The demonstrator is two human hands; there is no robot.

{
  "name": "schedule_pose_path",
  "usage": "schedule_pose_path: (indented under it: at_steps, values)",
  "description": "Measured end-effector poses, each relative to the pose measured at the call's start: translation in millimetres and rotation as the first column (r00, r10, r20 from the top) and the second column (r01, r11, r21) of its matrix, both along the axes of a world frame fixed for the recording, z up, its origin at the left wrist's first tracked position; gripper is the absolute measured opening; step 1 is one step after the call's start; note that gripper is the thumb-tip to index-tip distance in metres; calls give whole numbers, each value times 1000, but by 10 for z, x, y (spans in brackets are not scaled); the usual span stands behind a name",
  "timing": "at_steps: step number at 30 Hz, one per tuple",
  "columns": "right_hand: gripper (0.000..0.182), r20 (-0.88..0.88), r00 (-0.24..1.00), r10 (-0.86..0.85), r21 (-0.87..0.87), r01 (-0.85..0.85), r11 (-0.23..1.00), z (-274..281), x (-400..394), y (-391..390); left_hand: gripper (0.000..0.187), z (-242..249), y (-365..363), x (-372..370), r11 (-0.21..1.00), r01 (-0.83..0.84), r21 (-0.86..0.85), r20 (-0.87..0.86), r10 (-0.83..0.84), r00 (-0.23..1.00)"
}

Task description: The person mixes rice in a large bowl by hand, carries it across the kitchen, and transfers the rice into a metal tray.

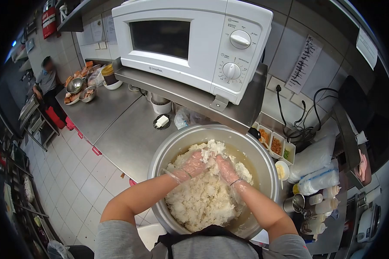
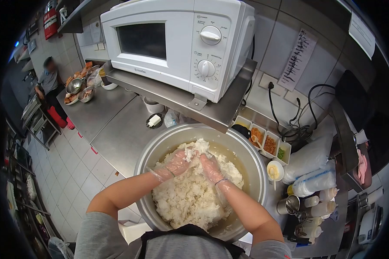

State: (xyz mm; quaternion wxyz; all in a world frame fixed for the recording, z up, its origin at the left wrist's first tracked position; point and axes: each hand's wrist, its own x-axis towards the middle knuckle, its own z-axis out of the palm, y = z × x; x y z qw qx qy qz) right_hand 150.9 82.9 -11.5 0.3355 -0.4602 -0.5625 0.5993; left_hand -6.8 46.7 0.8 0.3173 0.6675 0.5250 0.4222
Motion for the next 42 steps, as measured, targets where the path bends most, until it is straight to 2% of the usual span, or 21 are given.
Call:
schedule_pose_path:
  at_steps: [2,4,7,8,11,12,13,14,15,17,18,21,23,25,27,30,33,36,38,40,42]
  values:
    - [55,174,985,18,141,-43,989,197,41,20,32,25,-6,-1,998,-52,37,-286,61,956]
    - [64,277,960,28,353,-128,927,261,125,91,32,-57,83,-39,997,-27,68,-293,46,955]
    - [83,291,956,44,337,-146,930,388,223,238,32,72,91,-151,990,-45,134,-437,100,894]
    - [103,462,887,28,203,-136,970,478,250,243,32,139,82,-209,985,-57,161,-503,132,854]
    - [123,639,732,236,132,-407,904,525,373,227,44,108,149,-367,912,-293,-287,-610,62,790]
    - [125,730,615,298,79,-509,857,484,372,208,52,69,119,-367,981,-130,-143,-865,-60,498]
    - [128,805,482,346,13,-597,802,408,371,173,60,23,59,-348,994,87,-72,-990,-82,112]
    - [130,863,334,379,-65,-671,739,353,366,135,68,-2,51,-328,988,100,-120,-987,-130,92]
    - [132,882,280,378,-79,-703,706,332,310,83,76,12,30,-300,979,111,-169,-982,-177,72]
    - [134,913,175,368,-111,-761,639,302,144,-64,94,222,-6,-172,861,-143,-488,-619,-226,752]
    - [132,883,299,362,23,-796,604,283,145,-139,95,204,4,-148,853,-96,-513,-604,-279,747]
    - [125,673,553,491,-49,-630,775,133,125,-58,97,48,12,-141,854,42,-519,-561,-378,736]
    - [111,591,692,415,99,-573,814,-97,120,-56,98,-93,-29,-187,886,140,-442,-536,-387,750]
    - [99,476,787,391,218,-537,815,-139,48,-50,97,101,-43,-196,855,176,-488,-439,-415,797]
    - [86,345,839,422,310,-526,792,-66,-33,-102,95,175,-63,-197,855,188,-484,-358,-390,849]
    - [73,195,871,451,81,-472,878,328,-29,-222,89,92,-93,-175,911,142,-386,-272,-260,927]
    - [59,23,920,392,125,-391,912,149,9,-121,80,51,-35,-135,957,74,-280,-227,-141,964]
    - [52,221,943,250,476,-328,816,145,-4,33,70,391,-89,-110,975,-3,-222,-190,-40,981]
    - [48,152,962,229,443,-273,854,250,-30,53,63,482,-117,-101,982,-74,-172,-107,56,993]
    - [47,73,985,158,489,-173,855,409,-34,-48,60,428,-58,-94,950,-200,-238,-166,163,972]
    - [47,64,989,136,326,-149,933,441,2,-27,60,459,-21,-96,925,-233,-301,-164,190,968]
